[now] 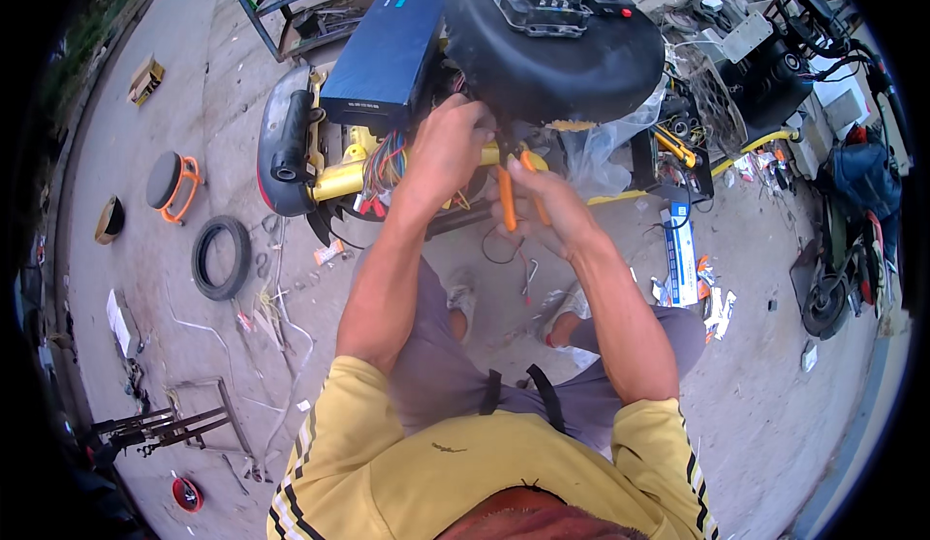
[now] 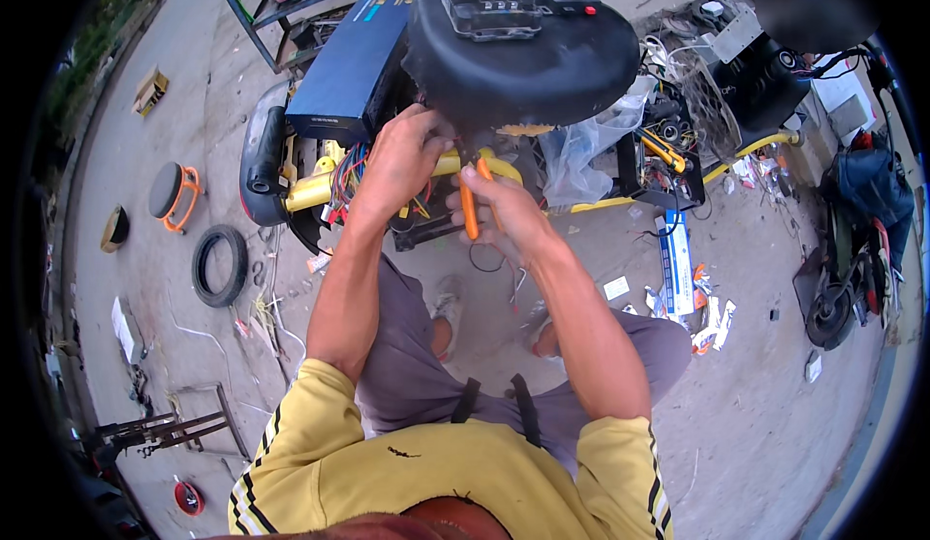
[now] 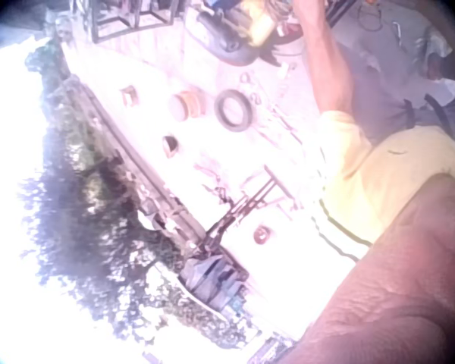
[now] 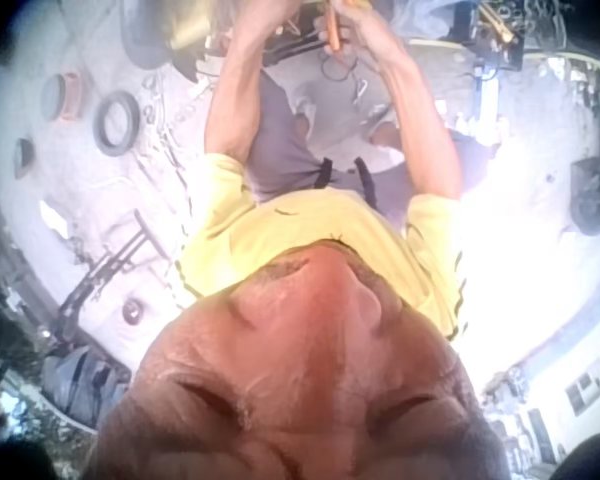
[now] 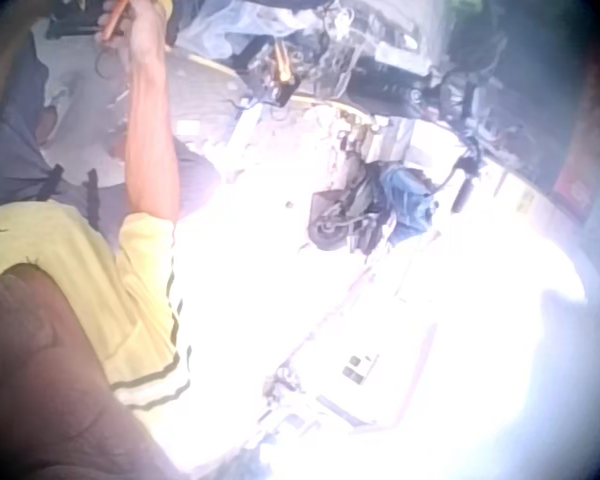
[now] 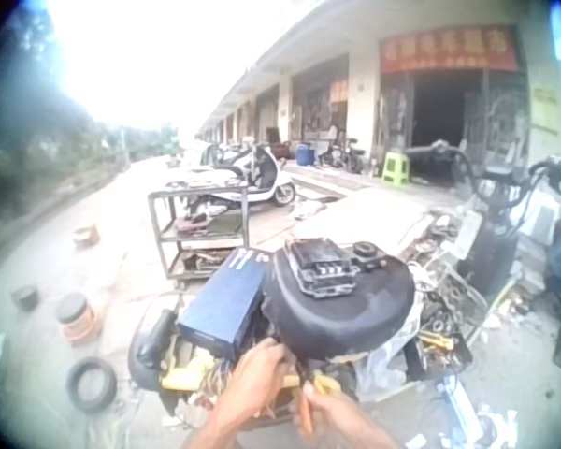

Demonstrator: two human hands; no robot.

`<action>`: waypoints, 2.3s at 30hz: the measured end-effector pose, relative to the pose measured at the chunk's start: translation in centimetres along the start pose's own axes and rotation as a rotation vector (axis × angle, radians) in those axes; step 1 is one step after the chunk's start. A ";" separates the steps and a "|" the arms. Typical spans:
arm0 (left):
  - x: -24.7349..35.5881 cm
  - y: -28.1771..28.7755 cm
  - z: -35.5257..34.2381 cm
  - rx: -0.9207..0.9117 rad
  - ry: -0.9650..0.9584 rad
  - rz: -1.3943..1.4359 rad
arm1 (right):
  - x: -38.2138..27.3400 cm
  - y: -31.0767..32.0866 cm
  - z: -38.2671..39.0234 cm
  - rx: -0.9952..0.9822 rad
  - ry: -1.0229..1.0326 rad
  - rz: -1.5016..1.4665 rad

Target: The person is repairing the wiring of a yellow electric scooter. They connect wires to a yellow terminal block, use a multimeter to test connections, and wrap the wiring with plastic film.

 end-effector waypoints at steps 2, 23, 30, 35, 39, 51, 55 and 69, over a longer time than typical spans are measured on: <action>-0.1 0.0 0.0 -0.003 -0.001 -0.010 | 0.0 0.1 -0.1 -0.001 -0.011 0.026; 0.8 -0.2 -0.1 -0.022 -0.049 -0.062 | -0.6 0.5 -1.2 0.018 0.029 0.001; 0.8 -0.3 0.0 -0.033 -0.021 -0.083 | -0.6 0.1 -1.7 0.007 0.035 0.007; 1.0 -0.1 0.1 -0.022 -0.036 -0.098 | -0.7 -0.1 -1.7 -0.025 0.054 0.035; 0.8 -0.1 0.2 -0.015 -0.028 -0.070 | -0.5 -0.2 -1.5 -0.047 0.028 0.007; 0.0 0.9 0.1 0.047 0.047 0.003 | -1.1 1.8 -0.6 0.131 0.156 0.378; -1.1 0.8 0.0 0.062 0.119 0.005 | -2.4 1.2 2.3 0.415 0.424 0.830; -3.2 0.0 -0.2 0.071 0.338 0.300 | -4.0 -1.6 2.6 0.665 0.601 1.138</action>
Point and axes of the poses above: each hand's wrist, its own z-axis away from the middle knuckle, its own y-axis out of the back of the hand, x = y × z, the point moved 8 cm from there along -z, towards the middle knuckle, and after that the axes turned 4 degrees about -y, right-handed, at the moved point
